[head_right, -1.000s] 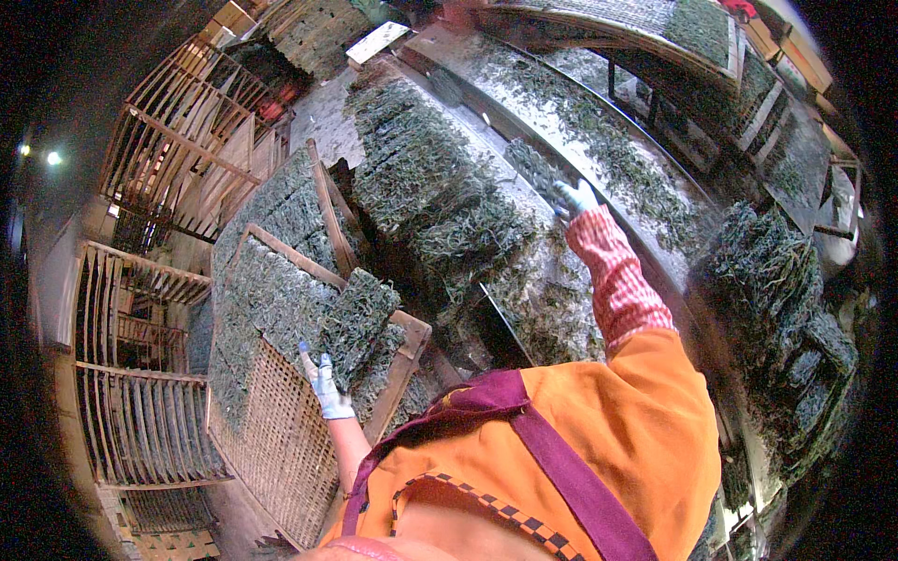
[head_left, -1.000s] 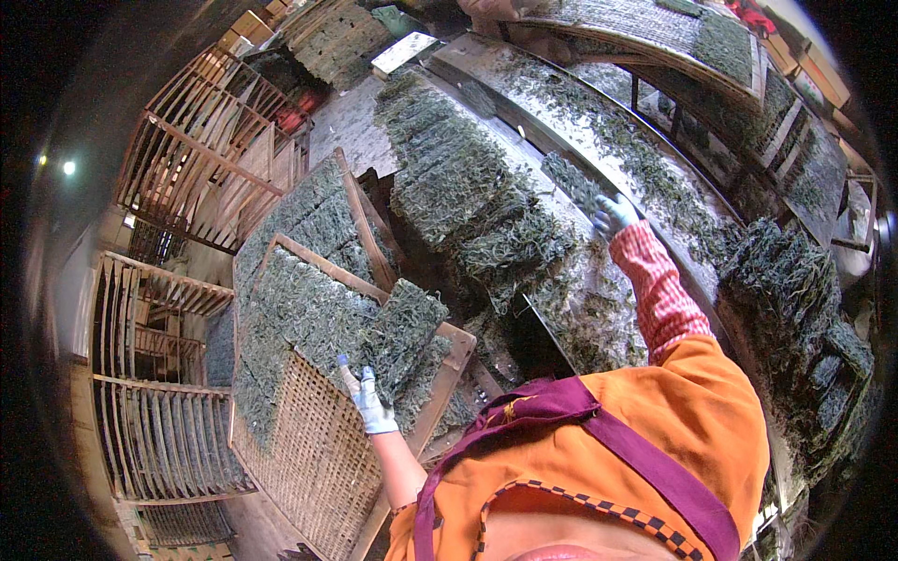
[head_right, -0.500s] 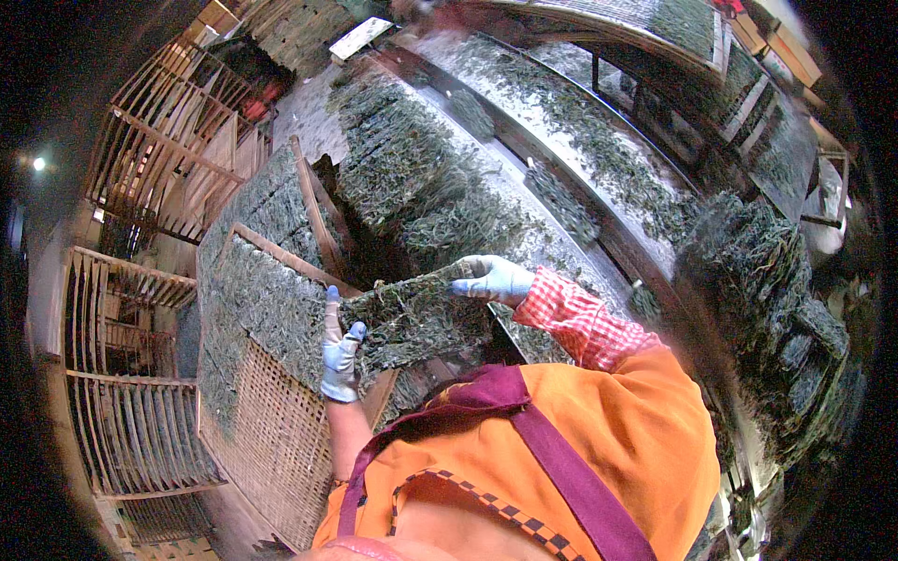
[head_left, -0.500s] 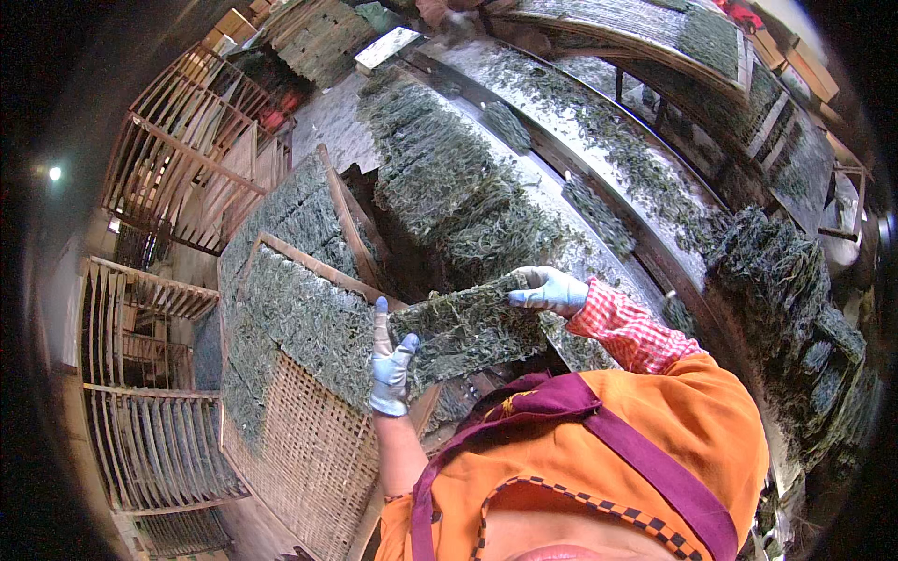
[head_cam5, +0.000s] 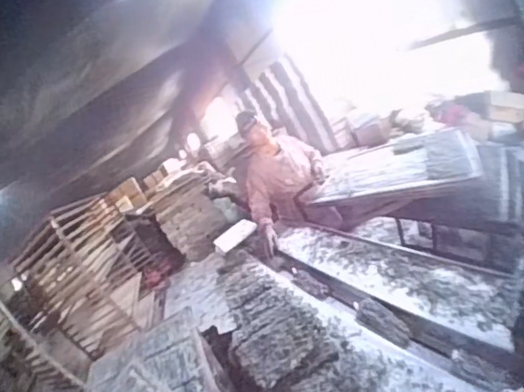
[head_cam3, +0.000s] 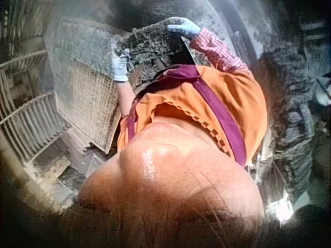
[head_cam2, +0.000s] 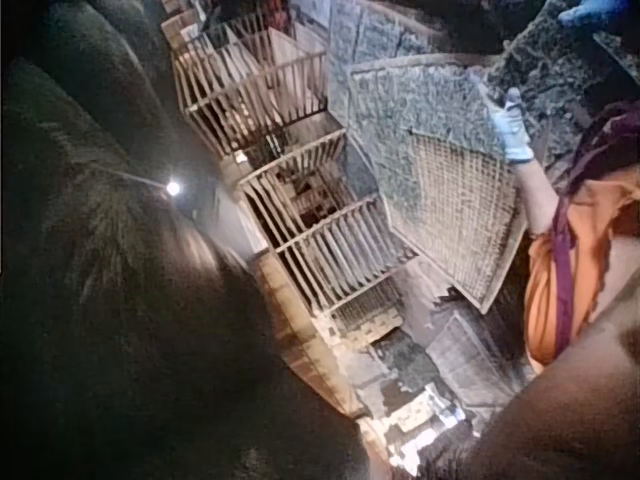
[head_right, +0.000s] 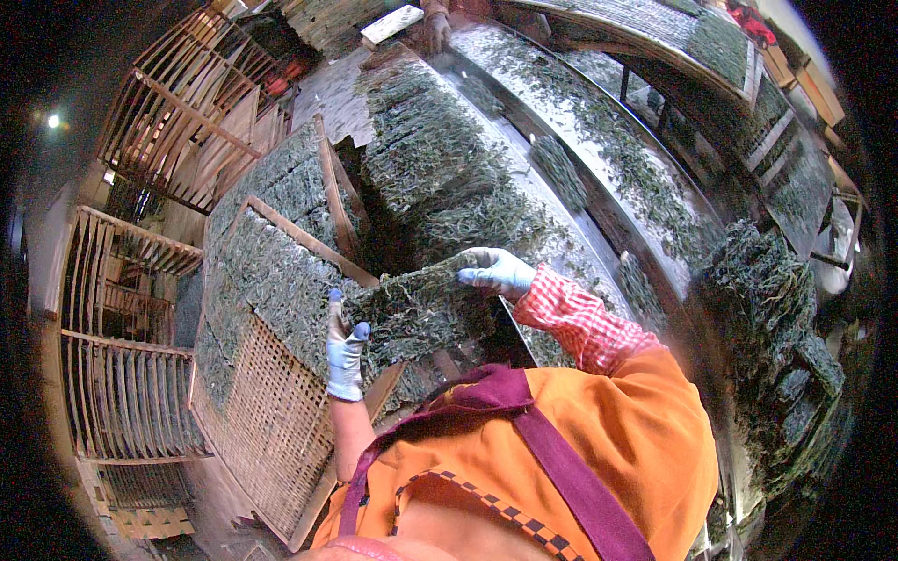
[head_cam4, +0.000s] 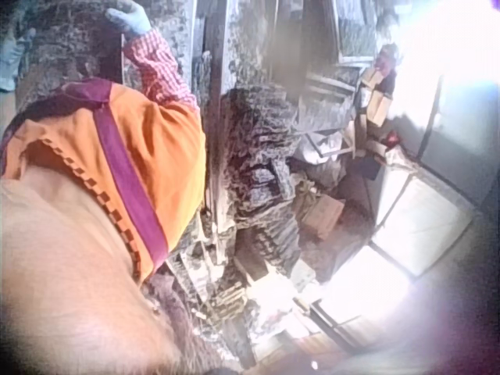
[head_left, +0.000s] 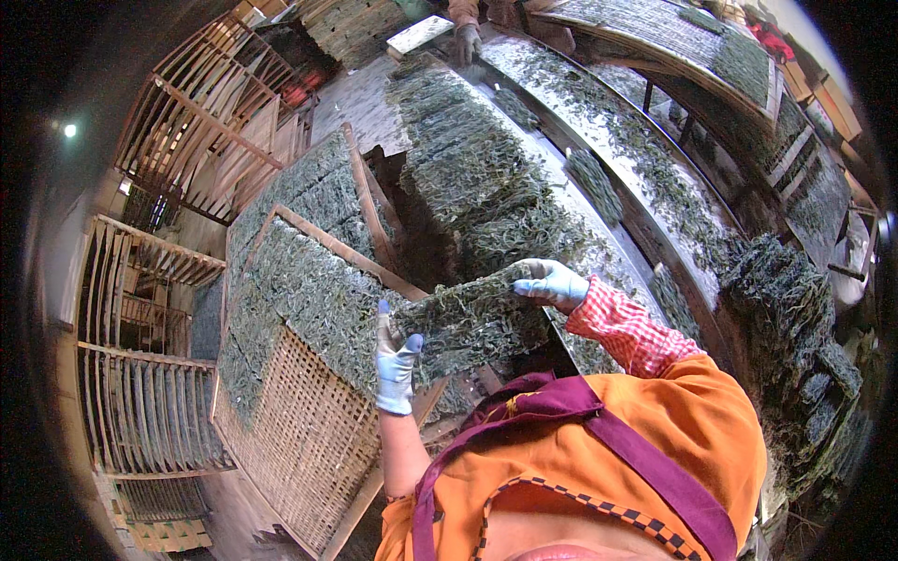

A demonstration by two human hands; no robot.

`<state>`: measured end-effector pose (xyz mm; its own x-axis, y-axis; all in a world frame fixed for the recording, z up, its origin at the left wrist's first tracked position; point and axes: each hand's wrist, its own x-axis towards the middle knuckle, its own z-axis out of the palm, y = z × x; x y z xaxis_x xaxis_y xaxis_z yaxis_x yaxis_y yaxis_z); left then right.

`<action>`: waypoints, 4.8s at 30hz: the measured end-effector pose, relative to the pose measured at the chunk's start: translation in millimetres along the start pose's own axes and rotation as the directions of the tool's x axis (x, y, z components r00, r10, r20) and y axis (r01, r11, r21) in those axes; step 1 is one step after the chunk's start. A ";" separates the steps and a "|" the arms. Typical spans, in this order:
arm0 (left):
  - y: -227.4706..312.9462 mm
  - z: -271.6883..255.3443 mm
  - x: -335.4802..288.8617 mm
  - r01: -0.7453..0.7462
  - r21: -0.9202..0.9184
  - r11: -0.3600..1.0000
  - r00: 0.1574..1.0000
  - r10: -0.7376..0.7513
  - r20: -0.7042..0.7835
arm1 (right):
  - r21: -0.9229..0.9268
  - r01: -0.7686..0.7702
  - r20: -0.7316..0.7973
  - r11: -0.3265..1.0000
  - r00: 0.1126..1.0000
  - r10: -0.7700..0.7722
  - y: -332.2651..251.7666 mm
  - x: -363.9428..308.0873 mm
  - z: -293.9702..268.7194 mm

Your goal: The person repeatedly picks up rectangular blocks of dried seaweed from a pile and places them onto a wooden lattice tray. The person handles the seaweed blocks one at a time, arranging them in rows on the tray throughout the clip.

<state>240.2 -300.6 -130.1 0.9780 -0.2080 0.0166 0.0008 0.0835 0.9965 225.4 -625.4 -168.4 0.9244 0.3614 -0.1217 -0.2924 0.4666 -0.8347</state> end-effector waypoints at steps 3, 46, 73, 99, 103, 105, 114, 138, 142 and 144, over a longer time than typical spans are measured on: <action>2.5 -1.5 3.0 -0.019 0.072 0.997 1.000 0.021 -0.021 | 0.049 0.012 -0.006 0.999 1.000 -0.012 1.7 0.3 2.7; 8.4 10.8 -47.1 0.201 -0.138 0.970 0.980 -0.200 0.022 | 0.400 0.522 -0.765 0.753 0.643 -0.039 -71.5 73.2 -218.5; -62.9 -163.2 -50.3 0.476 0.824 0.309 0.792 0.258 -0.554 | 0.417 0.451 -0.804 0.789 0.588 0.089 -36.2 14.9 -255.2; -38.1 -199.4 -51.9 0.455 0.860 -0.233 0.890 0.146 -0.432 | -0.808 -0.026 -0.177 0.589 0.964 -0.200 102.9 83.2 74.8; -68.1 -194.5 -59.6 0.373 0.869 0.325 0.737 0.466 -0.490 | -0.686 0.183 -0.016 0.704 0.964 -0.266 111.8 68.9 81.3; -75.2 -159.5 -49.4 0.335 0.927 0.167 0.867 0.331 -0.373 | -0.846 0.099 -0.069 0.525 0.954 -0.291 101.5 63.1 89.7; -14.3 -113.6 -26.7 -0.151 0.188 0.971 0.741 0.237 -0.629 | -0.841 0.492 0.540 -0.226 0.729 -0.420 96.7 67.4 158.2; 2.2 -3.1 -8.1 -0.288 0.234 0.929 0.899 0.178 0.400 | -0.815 -0.339 -0.579 0.470 0.511 -0.635 33.8 -251.8 -62.0; 3.8 79.3 -0.3 0.031 0.015 0.999 0.765 -0.033 0.643 | -0.252 0.239 -0.446 0.938 0.831 -0.332 19.6 -179.7 -24.6; 2.5 101.6 -4.9 0.366 -0.146 0.919 0.694 -0.165 0.700 | -0.348 0.259 -0.600 0.901 0.677 -0.427 20.5 -185.2 -14.7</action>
<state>214.2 -398.4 -119.4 0.5328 -0.8408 -0.0958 0.3893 0.1431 0.9099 51.8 -694.6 -170.8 0.8973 -0.4386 -0.0485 0.0613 0.2329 -0.9706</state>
